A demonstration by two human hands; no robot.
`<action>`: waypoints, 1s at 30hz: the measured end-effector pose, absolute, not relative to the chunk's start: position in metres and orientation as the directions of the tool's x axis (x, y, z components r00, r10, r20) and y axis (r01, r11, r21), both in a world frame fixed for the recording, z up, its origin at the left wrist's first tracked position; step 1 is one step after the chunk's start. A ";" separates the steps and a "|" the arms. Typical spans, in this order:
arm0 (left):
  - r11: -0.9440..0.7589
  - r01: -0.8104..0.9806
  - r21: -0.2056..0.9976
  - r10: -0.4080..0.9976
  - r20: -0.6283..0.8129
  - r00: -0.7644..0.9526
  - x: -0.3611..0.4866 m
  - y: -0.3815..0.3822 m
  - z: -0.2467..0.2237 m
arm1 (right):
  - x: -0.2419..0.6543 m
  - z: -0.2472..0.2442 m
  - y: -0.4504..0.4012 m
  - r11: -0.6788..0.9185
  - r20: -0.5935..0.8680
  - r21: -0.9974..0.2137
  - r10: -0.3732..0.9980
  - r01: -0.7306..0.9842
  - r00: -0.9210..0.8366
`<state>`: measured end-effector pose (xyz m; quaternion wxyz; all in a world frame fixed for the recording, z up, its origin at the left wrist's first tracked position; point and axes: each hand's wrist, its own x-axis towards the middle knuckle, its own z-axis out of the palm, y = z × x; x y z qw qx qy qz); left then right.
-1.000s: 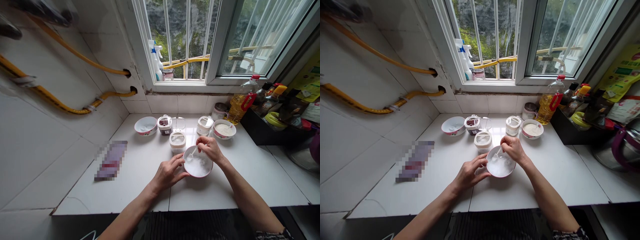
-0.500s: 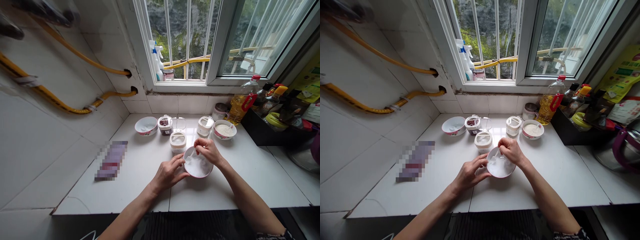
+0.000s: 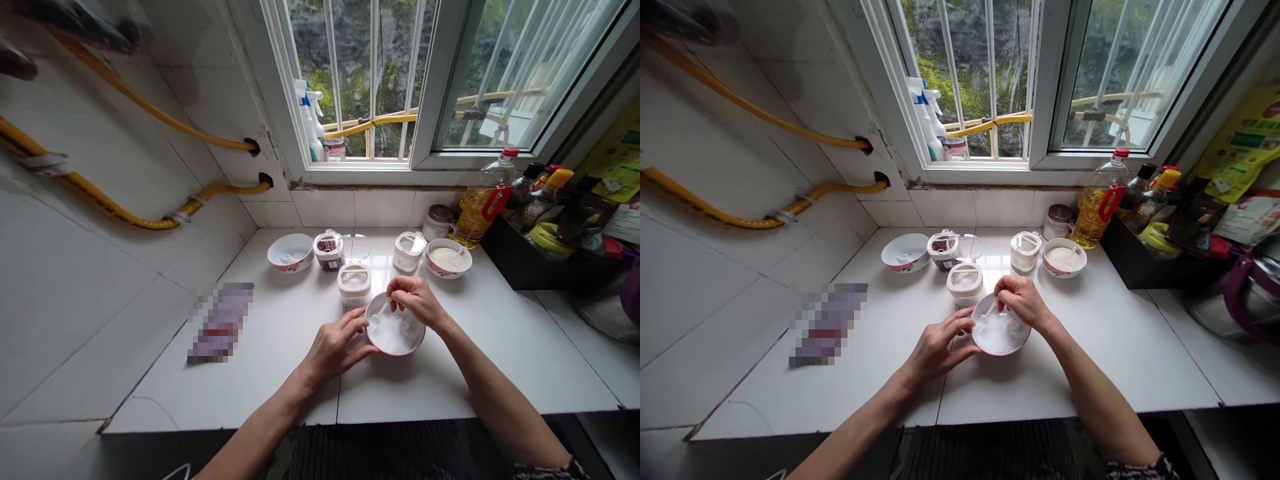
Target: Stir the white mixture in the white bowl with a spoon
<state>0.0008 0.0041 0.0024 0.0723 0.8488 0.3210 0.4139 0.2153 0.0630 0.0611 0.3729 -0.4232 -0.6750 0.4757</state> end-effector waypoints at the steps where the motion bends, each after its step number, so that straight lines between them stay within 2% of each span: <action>1: -0.784 0.484 0.390 0.605 0.656 0.451 0.001 0.004 0.003 | 0.216 0.062 0.064 0.155 0.079 -0.969 0.931 0.191 -0.357; 5: -0.784 0.474 0.401 0.608 0.655 0.450 0.001 0.004 0.004 | 0.220 0.064 0.069 0.045 0.005 -0.992 0.944 0.115 -0.331; 12: -0.783 0.475 0.402 0.607 0.663 0.438 0.001 0.004 0.002 | 0.222 0.064 0.075 -0.045 -0.049 -0.999 0.968 0.023 -0.244; 20: -0.782 0.483 0.394 0.606 0.665 0.437 0.002 0.005 0.003 | 0.227 0.063 0.081 -0.051 -0.037 -0.996 0.986 -0.079 -0.165; 24: -0.773 0.504 0.384 0.612 0.662 0.434 0.003 0.005 0.001 | 0.220 0.060 0.076 0.106 0.112 -0.991 0.990 -0.079 -0.088; 27: -0.770 0.512 0.380 0.614 0.659 0.435 0.002 0.004 0.001 | 0.212 0.057 0.070 0.345 0.341 -0.935 0.938 0.083 -0.058; 28: -0.771 0.510 0.381 0.614 0.659 0.435 0.002 0.004 0.001 | 0.210 0.056 0.068 0.448 0.443 -0.876 0.894 0.178 -0.071; 30: -0.772 0.507 0.384 0.613 0.661 0.433 0.002 0.004 0.001 | 0.207 0.055 0.064 0.644 0.632 -0.669 0.756 0.370 -0.174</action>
